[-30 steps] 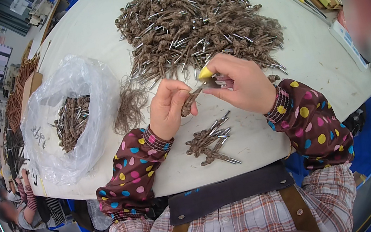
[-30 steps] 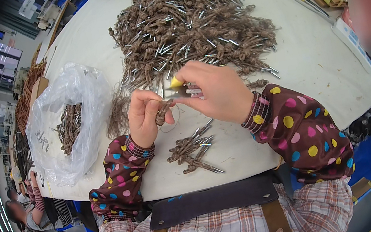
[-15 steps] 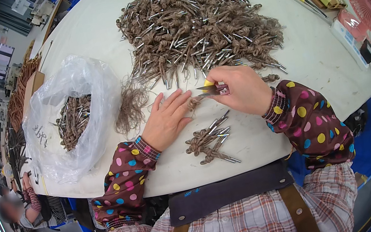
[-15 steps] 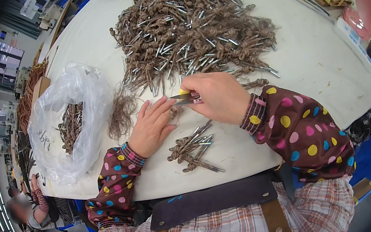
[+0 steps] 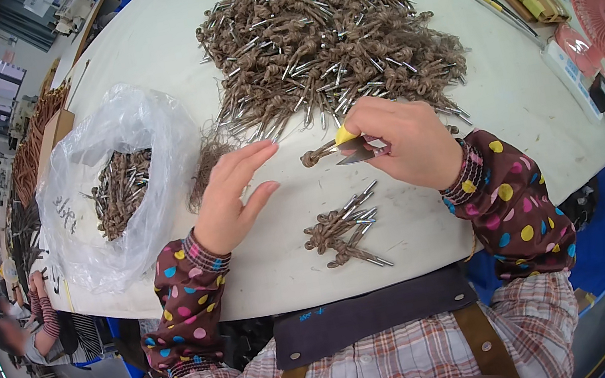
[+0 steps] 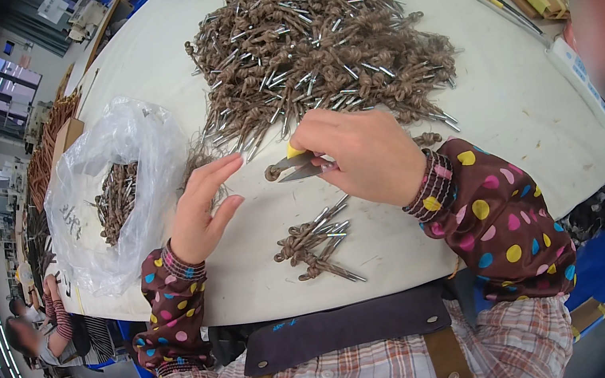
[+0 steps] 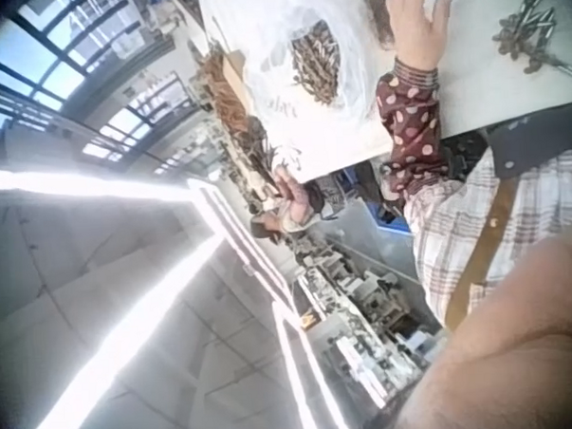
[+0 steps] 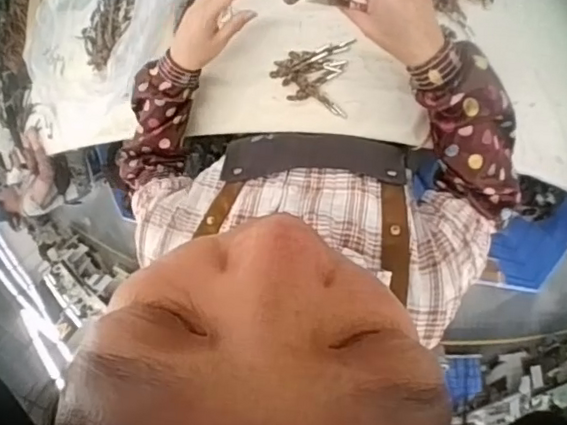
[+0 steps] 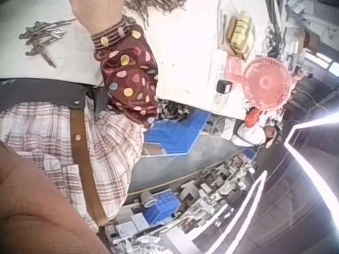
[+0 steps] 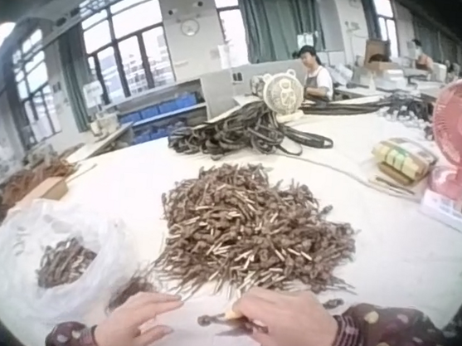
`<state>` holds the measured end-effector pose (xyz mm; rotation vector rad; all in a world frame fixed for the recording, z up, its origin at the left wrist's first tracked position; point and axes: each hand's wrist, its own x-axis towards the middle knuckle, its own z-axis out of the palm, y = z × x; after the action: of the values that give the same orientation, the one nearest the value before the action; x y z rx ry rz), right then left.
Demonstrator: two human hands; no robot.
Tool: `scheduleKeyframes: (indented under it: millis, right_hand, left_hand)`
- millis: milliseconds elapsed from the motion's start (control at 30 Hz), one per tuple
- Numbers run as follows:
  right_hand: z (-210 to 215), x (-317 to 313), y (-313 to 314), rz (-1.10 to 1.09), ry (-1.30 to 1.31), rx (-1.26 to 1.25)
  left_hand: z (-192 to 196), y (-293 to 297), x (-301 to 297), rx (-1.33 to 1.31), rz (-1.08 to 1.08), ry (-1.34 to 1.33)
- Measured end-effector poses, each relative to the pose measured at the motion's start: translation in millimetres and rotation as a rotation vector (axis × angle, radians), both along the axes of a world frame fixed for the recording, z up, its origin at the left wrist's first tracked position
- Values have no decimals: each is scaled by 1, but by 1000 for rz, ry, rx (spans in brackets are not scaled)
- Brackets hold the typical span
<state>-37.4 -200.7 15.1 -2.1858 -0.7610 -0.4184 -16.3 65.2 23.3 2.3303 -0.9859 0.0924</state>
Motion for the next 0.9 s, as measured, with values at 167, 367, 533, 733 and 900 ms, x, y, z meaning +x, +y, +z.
scheduleKeyframes:
  millis: [167, 367, 533, 733, 900]
  right_hand:
    - [1, 1, 0, -8, 68, 68]
    - [-29, 5, 4, 73, 270, -66]
    - [-31, 0, 19, 204, 497, -78]
    - [-30, 3, 10, 255, 288, -167]
    - [-21, 6, 9, -45, 358, 133]
  left_hand:
    - [-4, -33, 10, 16, -152, 174]
    - [-13, -19, 37, 76, -213, 168]
    - [-31, -26, 70, 239, 307, -184]
    - [-36, -24, 73, 82, 365, 98]
    - [-16, -34, 54, -524, 119, 653]
